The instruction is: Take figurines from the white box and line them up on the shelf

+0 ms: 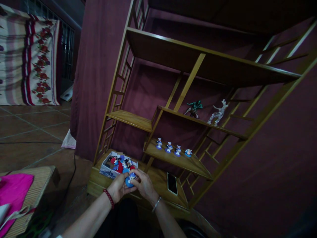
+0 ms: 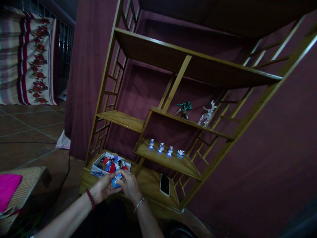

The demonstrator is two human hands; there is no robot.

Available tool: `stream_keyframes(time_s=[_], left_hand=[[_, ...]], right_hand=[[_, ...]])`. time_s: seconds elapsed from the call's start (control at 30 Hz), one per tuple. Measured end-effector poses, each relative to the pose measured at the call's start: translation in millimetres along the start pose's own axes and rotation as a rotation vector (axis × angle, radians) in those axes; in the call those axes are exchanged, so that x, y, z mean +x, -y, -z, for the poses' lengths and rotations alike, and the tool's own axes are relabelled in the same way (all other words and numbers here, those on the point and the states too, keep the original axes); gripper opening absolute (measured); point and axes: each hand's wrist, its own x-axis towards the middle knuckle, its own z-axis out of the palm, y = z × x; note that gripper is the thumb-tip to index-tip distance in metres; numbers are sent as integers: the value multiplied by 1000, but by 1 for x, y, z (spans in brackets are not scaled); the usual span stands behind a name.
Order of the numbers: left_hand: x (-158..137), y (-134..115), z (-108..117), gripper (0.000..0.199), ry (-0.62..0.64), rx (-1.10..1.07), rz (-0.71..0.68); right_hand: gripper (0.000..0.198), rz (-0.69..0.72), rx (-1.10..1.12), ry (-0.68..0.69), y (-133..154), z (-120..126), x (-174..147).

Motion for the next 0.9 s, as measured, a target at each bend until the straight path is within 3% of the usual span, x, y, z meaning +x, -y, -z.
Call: stream_keyframes(time_s=[0.47, 0.9], left_hand=[[3, 2, -8, 16, -72, 37, -13], [14, 9, -3, 22, -3, 50, -19]], right_hand=[[22, -113, 54, -73, -5, -6, -5], [19, -67, 75, -23, -14, -2, -6]])
